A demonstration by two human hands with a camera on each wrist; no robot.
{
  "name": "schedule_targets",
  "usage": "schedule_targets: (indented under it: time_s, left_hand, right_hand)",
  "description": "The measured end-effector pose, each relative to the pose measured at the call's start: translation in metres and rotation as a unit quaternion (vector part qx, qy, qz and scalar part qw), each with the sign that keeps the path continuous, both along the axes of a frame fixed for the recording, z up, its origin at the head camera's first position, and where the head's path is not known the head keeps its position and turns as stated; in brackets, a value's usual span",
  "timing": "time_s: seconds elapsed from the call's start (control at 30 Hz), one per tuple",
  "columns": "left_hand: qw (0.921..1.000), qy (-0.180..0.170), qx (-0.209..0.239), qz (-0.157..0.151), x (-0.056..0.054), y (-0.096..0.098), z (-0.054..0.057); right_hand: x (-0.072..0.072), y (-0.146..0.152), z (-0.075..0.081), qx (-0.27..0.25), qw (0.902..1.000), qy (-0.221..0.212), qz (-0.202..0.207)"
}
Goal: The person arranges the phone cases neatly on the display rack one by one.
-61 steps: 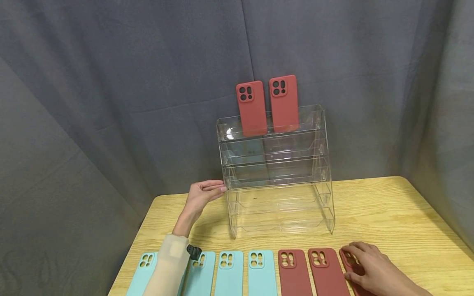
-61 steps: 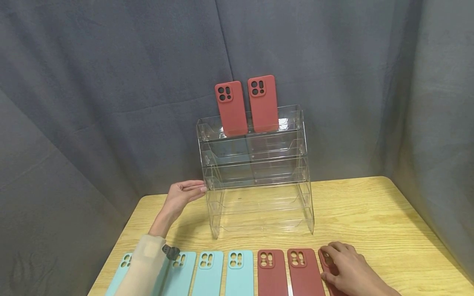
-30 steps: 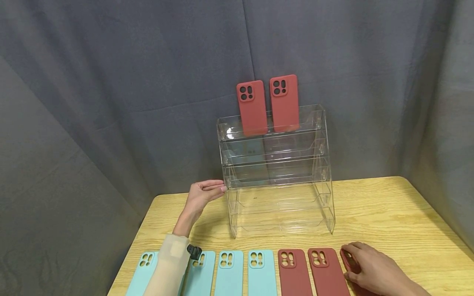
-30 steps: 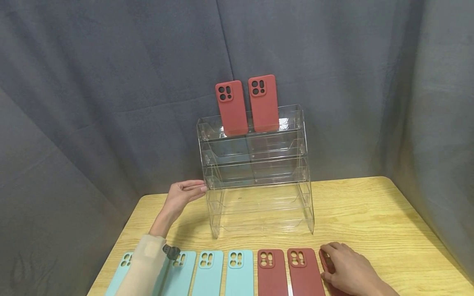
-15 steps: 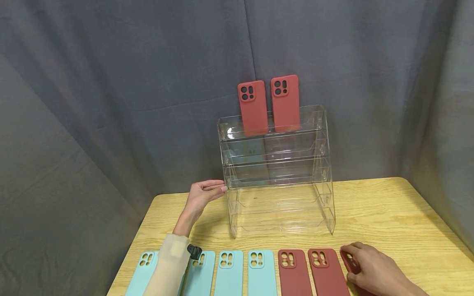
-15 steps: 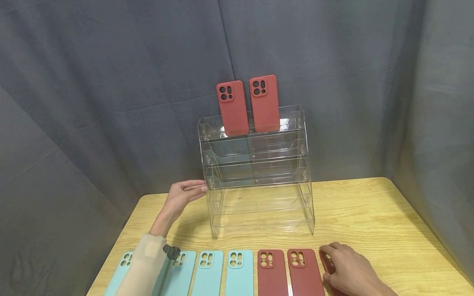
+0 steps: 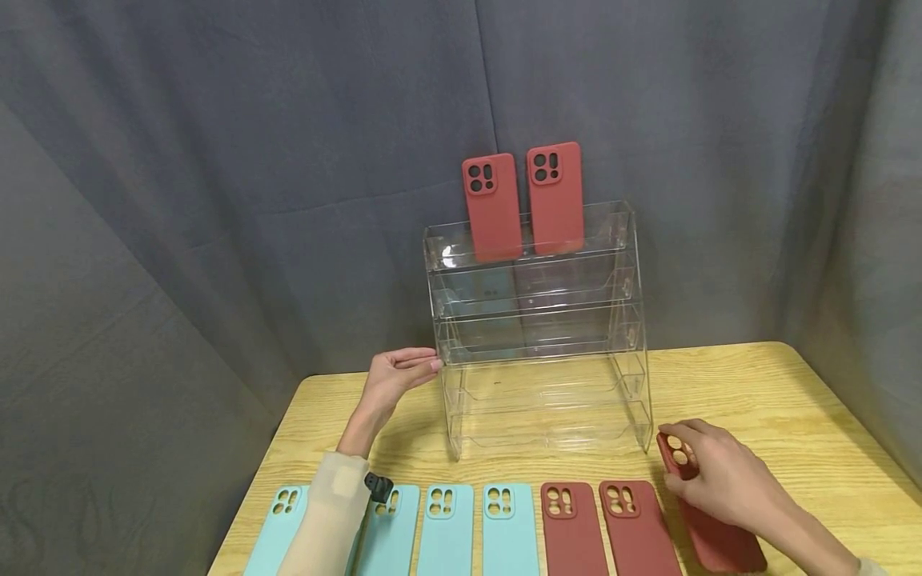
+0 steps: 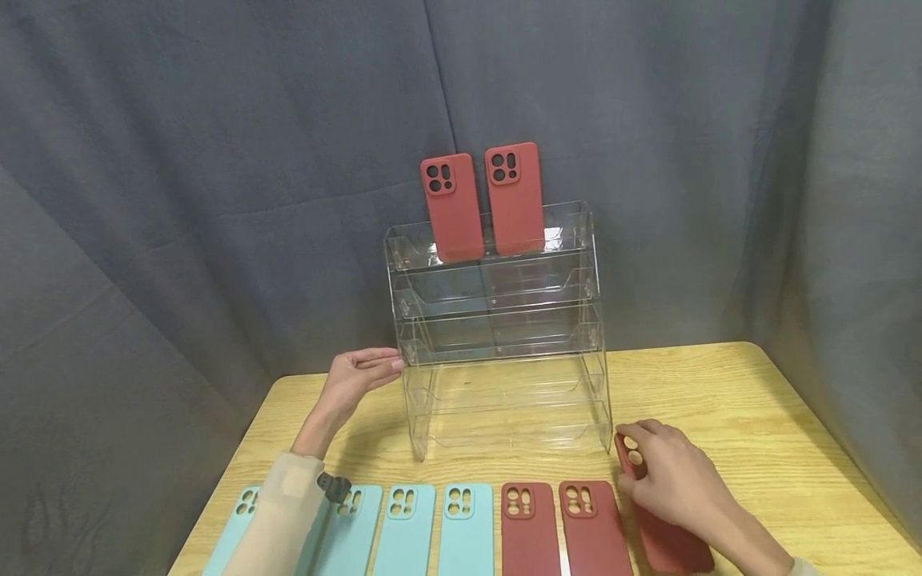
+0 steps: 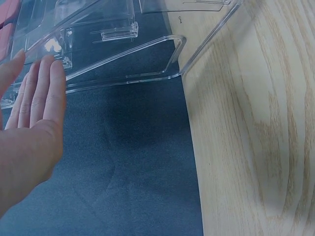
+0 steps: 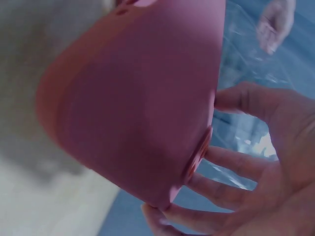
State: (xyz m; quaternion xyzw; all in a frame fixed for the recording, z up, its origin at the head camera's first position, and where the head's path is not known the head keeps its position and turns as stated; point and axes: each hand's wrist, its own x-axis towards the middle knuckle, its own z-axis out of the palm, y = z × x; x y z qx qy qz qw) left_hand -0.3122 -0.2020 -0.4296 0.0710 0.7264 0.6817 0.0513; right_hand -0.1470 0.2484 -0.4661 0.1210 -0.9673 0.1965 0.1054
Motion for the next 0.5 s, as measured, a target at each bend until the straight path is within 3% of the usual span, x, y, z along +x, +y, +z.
schedule_targets:
  time_s: [0.5]
  left_hand:
    - [1.0000,-0.002,0.006,0.004,0.001,0.001,0.002]
  right_hand:
    - [-0.024,-0.047,0.067,-0.070,0.9872,0.143,0.011]
